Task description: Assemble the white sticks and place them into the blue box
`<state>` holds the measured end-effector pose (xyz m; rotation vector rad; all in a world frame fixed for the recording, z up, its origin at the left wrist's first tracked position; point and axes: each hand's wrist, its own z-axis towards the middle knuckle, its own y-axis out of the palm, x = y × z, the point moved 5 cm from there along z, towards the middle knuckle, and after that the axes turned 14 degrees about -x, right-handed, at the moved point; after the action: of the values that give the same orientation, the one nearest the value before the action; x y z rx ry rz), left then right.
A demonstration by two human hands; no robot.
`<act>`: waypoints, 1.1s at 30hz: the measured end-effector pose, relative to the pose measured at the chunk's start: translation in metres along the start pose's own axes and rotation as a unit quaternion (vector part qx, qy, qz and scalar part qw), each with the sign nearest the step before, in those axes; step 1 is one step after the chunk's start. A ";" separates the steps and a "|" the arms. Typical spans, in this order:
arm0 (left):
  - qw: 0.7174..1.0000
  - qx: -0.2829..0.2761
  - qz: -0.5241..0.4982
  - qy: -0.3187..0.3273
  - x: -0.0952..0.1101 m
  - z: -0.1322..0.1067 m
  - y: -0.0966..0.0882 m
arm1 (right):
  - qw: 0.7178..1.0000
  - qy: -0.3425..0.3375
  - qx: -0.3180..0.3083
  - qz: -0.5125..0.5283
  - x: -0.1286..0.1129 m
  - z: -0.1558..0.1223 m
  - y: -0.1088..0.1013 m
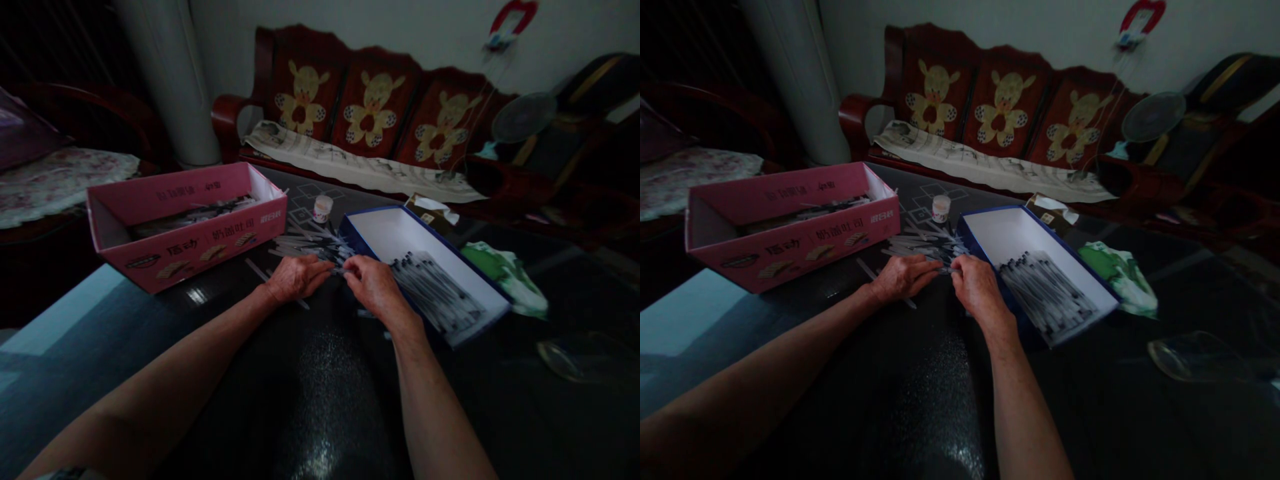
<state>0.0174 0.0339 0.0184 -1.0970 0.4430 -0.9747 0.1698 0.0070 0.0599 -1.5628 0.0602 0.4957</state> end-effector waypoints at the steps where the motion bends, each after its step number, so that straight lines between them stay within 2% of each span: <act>1: 1.000 -0.005 0.001 0.000 0.000 0.000 0.000 | 1.000 0.000 -0.002 -0.001 0.000 0.000 0.001; 9: 0.999 -0.031 -0.012 0.000 0.001 0.000 0.002 | 1.000 -0.028 0.003 -0.003 -0.003 0.001 0.005; 14: 0.998 -0.033 -0.047 0.012 0.001 0.001 0.000 | 0.996 -0.047 0.011 0.069 -0.004 0.002 0.004; 18: 0.996 -0.004 -0.089 0.018 -0.001 0.002 -0.005 | 0.974 -0.033 0.021 0.222 0.007 0.005 0.008; 24: 0.995 0.021 -0.098 0.013 -0.003 0.003 -0.011 | 0.912 -0.020 0.032 0.408 0.011 0.009 0.019; 28: 0.997 0.021 -0.077 0.022 0.000 0.004 -0.012 | 0.890 0.005 0.043 0.453 0.009 0.009 0.023; 33: 0.999 0.007 -0.047 0.024 0.003 0.004 -0.009 | 0.901 0.018 0.038 0.432 0.008 0.007 0.022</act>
<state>0.0182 0.0325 0.0284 -1.0916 0.4271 -1.0870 0.1680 0.0148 0.0367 -1.4097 0.8201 1.1405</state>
